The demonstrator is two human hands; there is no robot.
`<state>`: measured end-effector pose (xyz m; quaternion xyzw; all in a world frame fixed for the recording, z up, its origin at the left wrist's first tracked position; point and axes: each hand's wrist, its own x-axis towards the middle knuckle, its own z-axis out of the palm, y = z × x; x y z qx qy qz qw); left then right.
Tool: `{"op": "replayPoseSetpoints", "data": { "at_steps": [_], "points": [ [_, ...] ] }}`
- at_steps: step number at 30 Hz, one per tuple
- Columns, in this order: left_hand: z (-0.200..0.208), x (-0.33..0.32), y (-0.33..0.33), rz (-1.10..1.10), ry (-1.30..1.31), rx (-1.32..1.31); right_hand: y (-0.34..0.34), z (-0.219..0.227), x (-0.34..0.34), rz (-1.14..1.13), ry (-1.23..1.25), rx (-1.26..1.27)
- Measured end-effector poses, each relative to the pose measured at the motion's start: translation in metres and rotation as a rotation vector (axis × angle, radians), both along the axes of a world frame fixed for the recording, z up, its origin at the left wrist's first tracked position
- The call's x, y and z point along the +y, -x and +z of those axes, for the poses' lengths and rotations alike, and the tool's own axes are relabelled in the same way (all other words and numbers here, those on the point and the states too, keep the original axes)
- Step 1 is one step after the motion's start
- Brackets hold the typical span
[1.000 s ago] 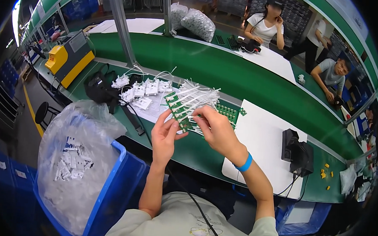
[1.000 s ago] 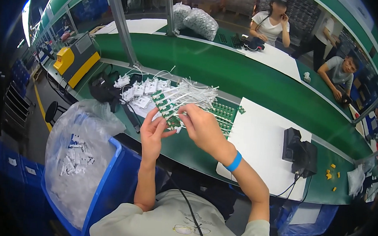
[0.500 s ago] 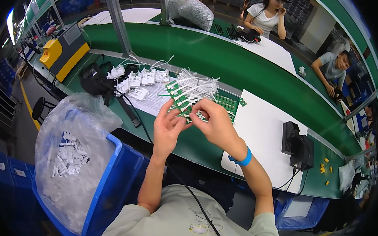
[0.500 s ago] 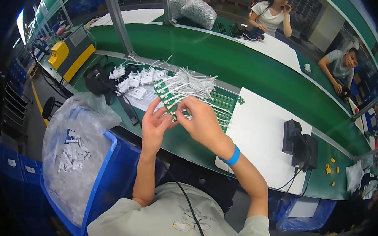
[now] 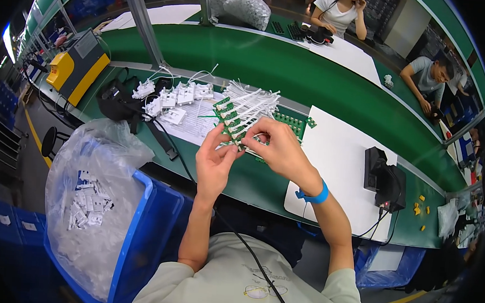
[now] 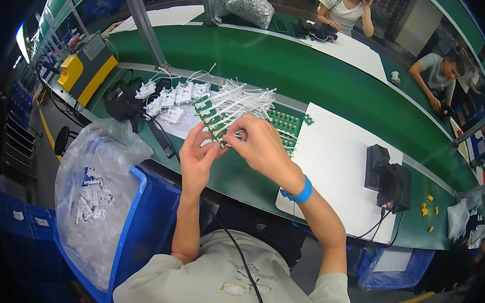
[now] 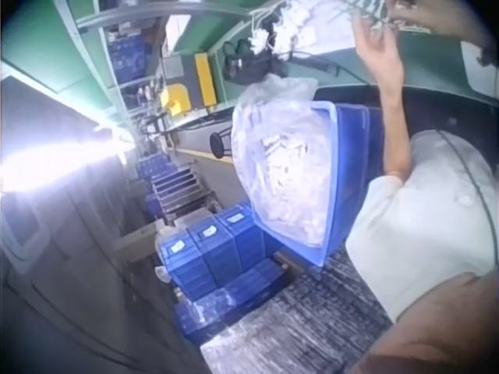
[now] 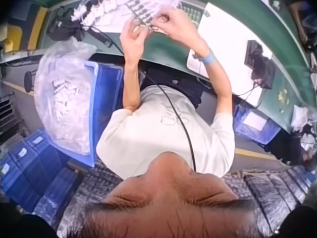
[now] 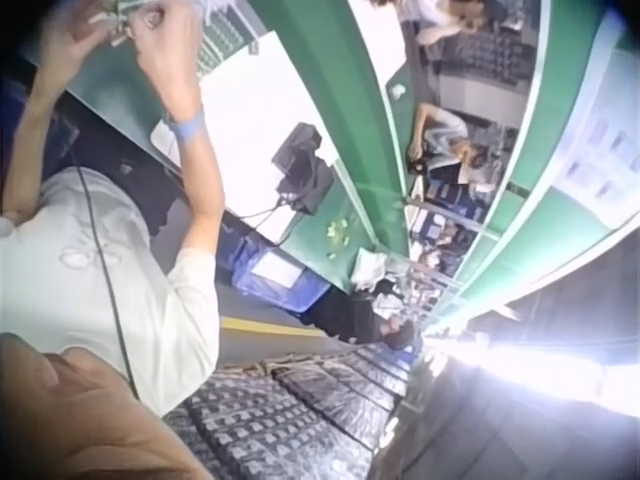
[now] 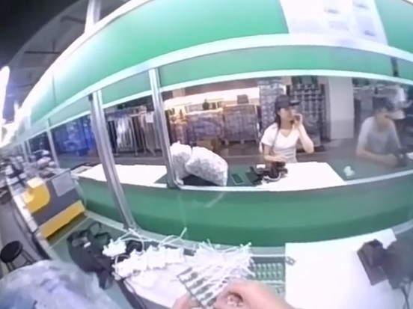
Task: Assembling white wires into green LED circuit boards at a factory workstation.
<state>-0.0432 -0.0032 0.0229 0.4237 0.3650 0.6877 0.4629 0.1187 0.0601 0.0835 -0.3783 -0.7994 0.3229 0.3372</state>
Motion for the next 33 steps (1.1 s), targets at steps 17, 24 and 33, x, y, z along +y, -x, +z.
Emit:
{"op": "replayPoseSetpoints", "data": {
  "at_steps": [17,24,33],
  "points": [
    [-0.021,0.007,-0.004,0.084,-0.016,0.07,-0.001,-0.026,0.021,0.024,0.451,0.095],
    [-0.025,0.011,-0.005,0.096,-0.003,0.041,0.007,-0.03,0.011,-0.059,0.254,0.055],
    [-0.036,0.009,-0.002,0.135,0.003,0.013,0.01,-0.036,0.013,-0.016,0.285,0.111]
  ]
}}
